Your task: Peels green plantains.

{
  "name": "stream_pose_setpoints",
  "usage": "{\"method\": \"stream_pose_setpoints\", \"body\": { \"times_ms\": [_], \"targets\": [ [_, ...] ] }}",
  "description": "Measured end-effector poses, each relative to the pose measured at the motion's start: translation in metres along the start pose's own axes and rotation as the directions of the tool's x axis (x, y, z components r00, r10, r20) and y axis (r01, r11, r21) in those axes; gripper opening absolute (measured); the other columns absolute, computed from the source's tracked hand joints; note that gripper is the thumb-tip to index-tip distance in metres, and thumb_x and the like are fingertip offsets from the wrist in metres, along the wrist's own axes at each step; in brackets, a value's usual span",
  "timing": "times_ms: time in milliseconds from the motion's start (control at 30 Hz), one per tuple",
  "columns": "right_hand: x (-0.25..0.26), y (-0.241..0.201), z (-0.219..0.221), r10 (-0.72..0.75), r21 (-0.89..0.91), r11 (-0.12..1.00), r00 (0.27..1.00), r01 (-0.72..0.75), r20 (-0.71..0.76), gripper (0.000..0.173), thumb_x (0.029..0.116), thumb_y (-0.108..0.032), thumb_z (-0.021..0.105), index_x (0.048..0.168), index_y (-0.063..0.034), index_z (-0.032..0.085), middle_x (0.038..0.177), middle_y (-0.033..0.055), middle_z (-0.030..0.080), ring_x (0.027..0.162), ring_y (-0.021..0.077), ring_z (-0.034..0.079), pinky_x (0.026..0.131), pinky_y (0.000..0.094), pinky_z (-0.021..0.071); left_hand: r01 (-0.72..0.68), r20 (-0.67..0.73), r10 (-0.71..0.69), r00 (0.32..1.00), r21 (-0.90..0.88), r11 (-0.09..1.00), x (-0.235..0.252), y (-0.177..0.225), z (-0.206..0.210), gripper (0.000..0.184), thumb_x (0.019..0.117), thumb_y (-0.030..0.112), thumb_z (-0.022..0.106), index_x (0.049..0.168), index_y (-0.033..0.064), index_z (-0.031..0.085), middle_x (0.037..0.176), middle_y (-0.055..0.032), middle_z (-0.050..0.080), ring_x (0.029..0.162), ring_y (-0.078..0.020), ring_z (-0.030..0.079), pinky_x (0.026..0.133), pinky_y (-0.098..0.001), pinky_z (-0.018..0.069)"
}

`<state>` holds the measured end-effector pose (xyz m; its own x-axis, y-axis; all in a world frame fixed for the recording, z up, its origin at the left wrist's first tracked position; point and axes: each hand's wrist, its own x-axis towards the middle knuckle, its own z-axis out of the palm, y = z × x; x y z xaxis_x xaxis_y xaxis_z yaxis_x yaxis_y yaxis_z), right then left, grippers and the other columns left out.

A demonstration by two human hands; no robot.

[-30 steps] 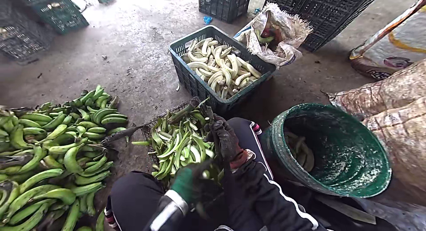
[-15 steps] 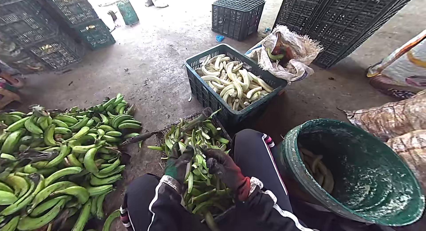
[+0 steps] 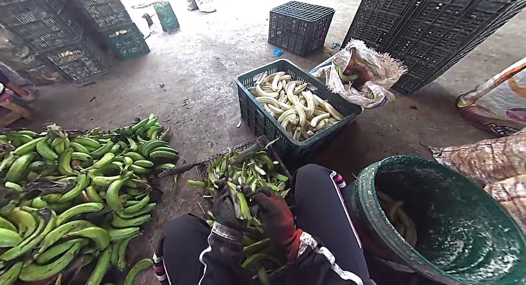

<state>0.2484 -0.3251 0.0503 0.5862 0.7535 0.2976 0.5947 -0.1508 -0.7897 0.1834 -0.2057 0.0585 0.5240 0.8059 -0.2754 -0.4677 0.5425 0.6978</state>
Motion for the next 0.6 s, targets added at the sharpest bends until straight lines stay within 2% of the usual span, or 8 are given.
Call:
{"method": "stream_pose_setpoints", "body": {
  "times_ms": [67, 200, 333, 367, 433, 467, 533, 600],
  "targets": [
    [0.006, 0.001, -0.004, -0.002, -0.023, 1.0, 1.0, 0.001, -0.01, 0.028, 0.0938, -0.018, 0.06, 0.116, -0.0184, 0.077, 0.113, 0.0101, 0.071, 0.096, 0.0244, 0.07, 0.079, 0.0464, 0.0583, -0.039, 0.048, 0.034, 0.998, 0.115, 0.993, -0.004, 0.0, 0.001, 0.032, 0.1121, 0.02, 0.025, 0.132, 0.0065, 0.046, 0.092, -0.0002, 0.062, 0.078, -0.0066, 0.063, 0.07, -0.0259, 0.057],
    [0.007, -0.005, -0.007, -0.043, -0.043, 0.998, 0.998, 0.041, -0.042, 0.024, 0.0928, -0.019, 0.061, 0.108, -0.0171, 0.08, 0.111, 0.0102, 0.071, 0.097, 0.0239, 0.07, 0.08, 0.0471, 0.0565, -0.141, -0.001, 0.15, 0.989, 0.336, 0.931, -0.004, 0.007, 0.01, 0.034, 0.1117, 0.016, 0.028, 0.133, -0.0015, 0.047, 0.095, -0.0011, 0.06, 0.078, -0.0031, 0.06, 0.072, -0.0212, 0.0538],
    [0.041, -0.004, -0.023, 0.137, -0.019, 0.991, 0.972, -0.135, 0.193, 0.027, 0.0985, -0.016, 0.056, 0.118, -0.0142, 0.075, 0.115, 0.0135, 0.068, 0.101, 0.0271, 0.067, 0.086, 0.0492, 0.0541, -0.053, 0.13, 0.001, 0.992, 0.399, 0.916, -0.005, 0.01, 0.005, 0.037, 0.1114, 0.016, 0.028, 0.133, -0.0033, 0.049, 0.105, -0.0034, 0.065, 0.093, -0.0045, 0.064, 0.085, -0.0232, 0.0555],
    [0.049, -0.001, -0.027, 0.174, -0.001, 0.984, 0.952, -0.179, 0.251, 0.029, 0.1009, -0.018, 0.054, 0.122, -0.0149, 0.074, 0.119, 0.013, 0.068, 0.107, 0.0267, 0.066, 0.091, 0.0495, 0.0523, -0.019, 0.123, -0.04, 0.992, 0.443, 0.896, -0.007, 0.013, 0.004, 0.035, 0.1109, 0.018, 0.031, 0.131, -0.0018, 0.053, 0.101, -0.0028, 0.066, 0.087, -0.0044, 0.065, 0.08, -0.0234, 0.0566],
    [0.06, 0.009, -0.03, 0.203, 0.059, 0.971, 0.928, -0.232, 0.313, 0.032, 0.1048, -0.022, 0.049, 0.128, -0.0132, 0.07, 0.127, 0.0127, 0.066, 0.117, 0.0254, 0.062, 0.1, 0.05, 0.0487, 0.067, 0.06, -0.113, 0.992, 0.512, 0.856, -0.011, 0.016, 0.006, 0.027, 0.1103, 0.023, 0.038, 0.112, 0.0042, 0.057, 0.074, -0.0011, 0.061, 0.058, -0.0066, 0.058, 0.05, -0.025, 0.052],
    [0.061, 0.012, -0.029, 0.183, 0.091, 0.971, 0.93, -0.222, 0.32, 0.033, 0.1051, -0.022, 0.049, 0.127, -0.0112, 0.07, 0.127, 0.013, 0.066, 0.119, 0.025, 0.062, 0.102, 0.049, 0.0482, 0.055, 0.081, -0.113, 0.99, 0.52, 0.852, -0.011, 0.017, 0.003, 0.027, 0.11, 0.022, 0.039, 0.114, 0.0032, 0.058, 0.076, -0.0019, 0.062, 0.059, -0.0077, 0.06, 0.052, -0.0262, 0.0538],
    [0.061, 0.009, -0.027, 0.089, 0.11, 0.986, 0.959, -0.123, 0.267, 0.028, 0.1018, -0.02, 0.054, 0.12, -0.0099, 0.073, 0.12, 0.014, 0.068, 0.113, 0.0266, 0.064, 0.096, 0.0496, 0.0515, -0.056, 0.208, -0.041, 0.977, 0.442, 0.895, -0.005, 0.022, -0.001, 0.034, 0.1092, 0.018, 0.034, 0.124, -0.0004, 0.058, 0.096, -0.003, 0.069, 0.085, -0.0077, 0.067, 0.077, -0.0282, 0.0587],
    [0.055, 0.0, -0.022, 0.024, 0.054, 0.998, 0.984, -0.034, 0.175, 0.024, 0.0964, -0.017, 0.06, 0.113, -0.0143, 0.077, 0.115, 0.0143, 0.068, 0.103, 0.0276, 0.067, 0.086, 0.0503, 0.0546, -0.173, 0.322, 0.068, 0.944, 0.309, 0.935, 0.002, 0.024, -0.005, 0.043, 0.1101, 0.033, 0.033, 0.126, 0.0006, 0.056, 0.104, -0.0024, 0.07, 0.095, -0.0084, 0.068, 0.083, -0.0283, 0.0592]
  ]
}}
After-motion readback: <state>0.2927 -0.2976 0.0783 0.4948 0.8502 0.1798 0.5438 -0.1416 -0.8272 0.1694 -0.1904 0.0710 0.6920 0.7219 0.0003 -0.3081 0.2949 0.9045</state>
